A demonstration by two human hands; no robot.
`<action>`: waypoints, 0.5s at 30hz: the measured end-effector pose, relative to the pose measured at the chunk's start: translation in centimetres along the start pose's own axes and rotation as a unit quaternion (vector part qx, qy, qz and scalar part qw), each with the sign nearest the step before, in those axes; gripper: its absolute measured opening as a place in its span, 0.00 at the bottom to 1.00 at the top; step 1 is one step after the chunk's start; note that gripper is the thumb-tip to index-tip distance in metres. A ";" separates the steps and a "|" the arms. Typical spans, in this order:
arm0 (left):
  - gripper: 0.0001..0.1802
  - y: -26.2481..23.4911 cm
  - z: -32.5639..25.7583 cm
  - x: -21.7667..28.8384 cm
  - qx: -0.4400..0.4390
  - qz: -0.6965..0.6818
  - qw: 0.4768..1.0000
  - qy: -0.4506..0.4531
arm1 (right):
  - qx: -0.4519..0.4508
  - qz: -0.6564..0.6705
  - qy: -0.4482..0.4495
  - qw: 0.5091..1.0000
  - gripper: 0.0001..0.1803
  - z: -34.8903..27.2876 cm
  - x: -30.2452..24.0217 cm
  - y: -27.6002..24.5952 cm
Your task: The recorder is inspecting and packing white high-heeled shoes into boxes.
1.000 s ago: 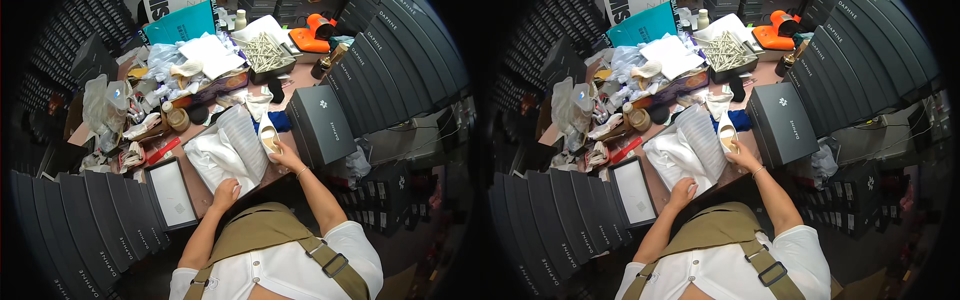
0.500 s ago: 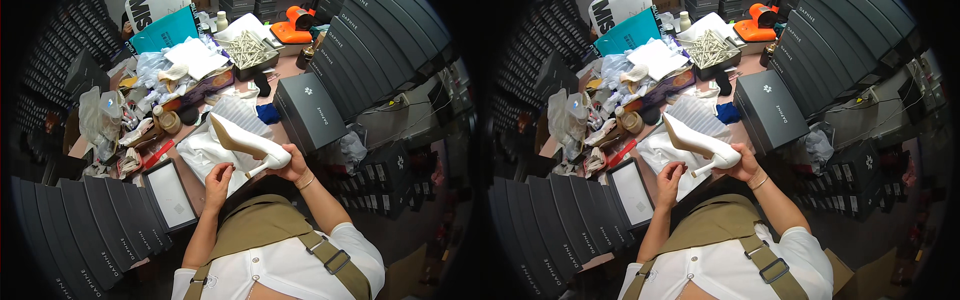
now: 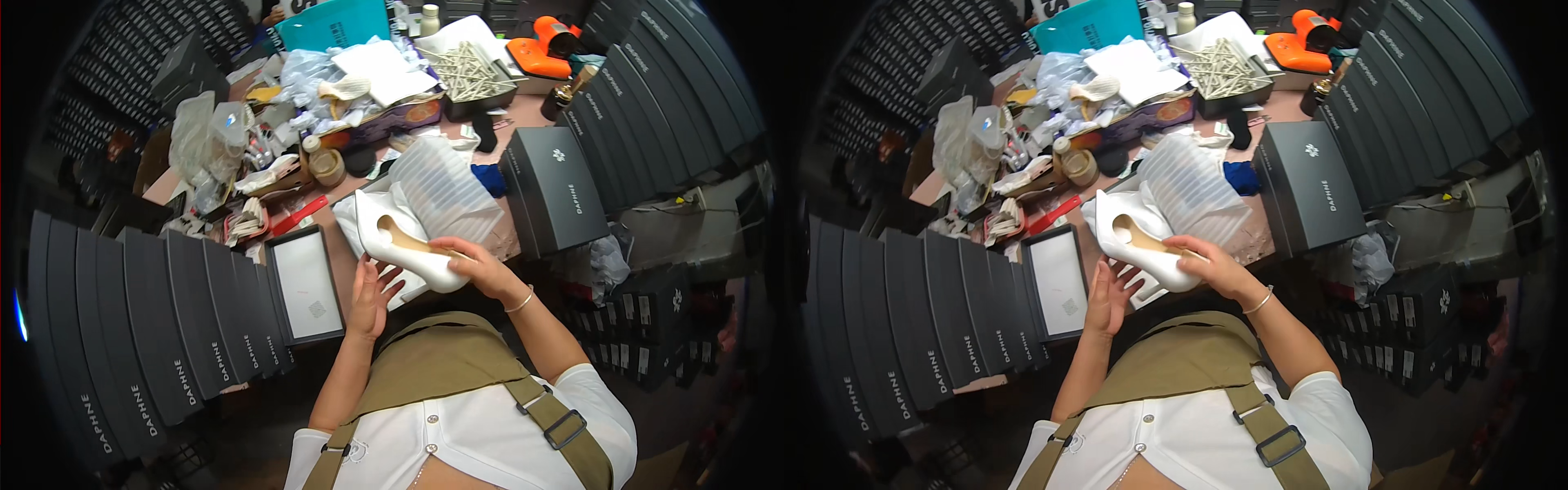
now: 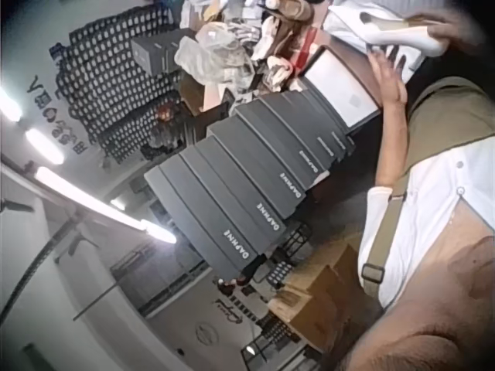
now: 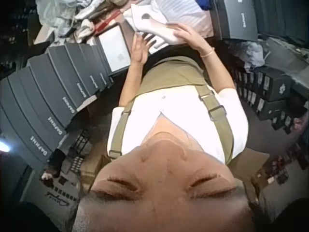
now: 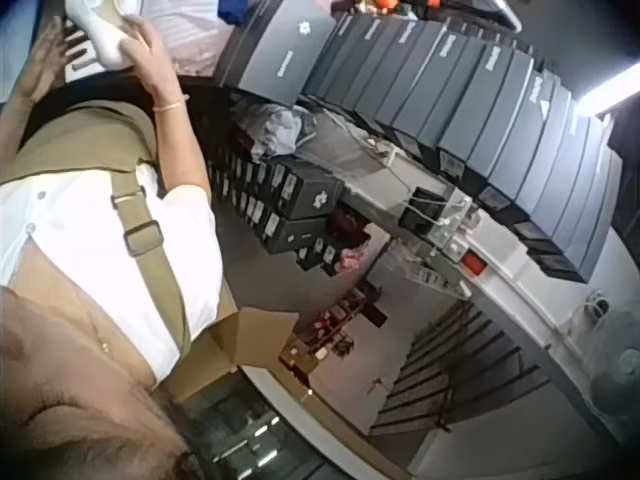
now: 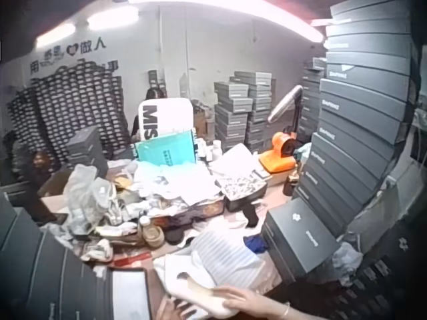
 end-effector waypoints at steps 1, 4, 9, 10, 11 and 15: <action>0.36 -0.4 0.2 -0.2 0.013 -0.022 0.999 -0.022 | 0.006 -0.168 -0.047 0.985 0.36 -0.4 -1.5 1.4; 0.27 -1.0 1.6 -1.4 0.081 -0.159 0.982 -0.056 | -0.089 -0.359 -0.230 0.900 0.52 -1.0 -2.7 5.0; 0.25 -2.1 0.8 0.5 0.044 -0.256 0.954 -0.146 | 0.034 -0.442 -0.273 0.854 0.39 -1.3 -2.8 4.6; 0.26 -1.9 0.5 1.2 0.022 -0.266 0.949 -0.167 | 0.033 -0.437 -0.246 0.865 0.35 -1.4 -2.4 4.1; 0.27 -1.9 0.4 1.4 -0.009 -0.277 0.945 -0.176 | 0.014 -0.412 -0.220 0.884 0.34 -1.7 -1.9 3.9; 0.28 -2.0 0.5 1.4 -0.091 -0.283 0.936 -0.189 | -0.042 -0.382 -0.230 0.894 0.32 -1.8 -1.0 4.9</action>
Point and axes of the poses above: each hand's wrist, its own z-axis towards the middle knuckle, its own y-axis out of the palm, x = y × z, the point moved 1 cm from there along z, towards the middle knuckle, and after that the axes turned 3 degrees about x, right-handed, at the moved point
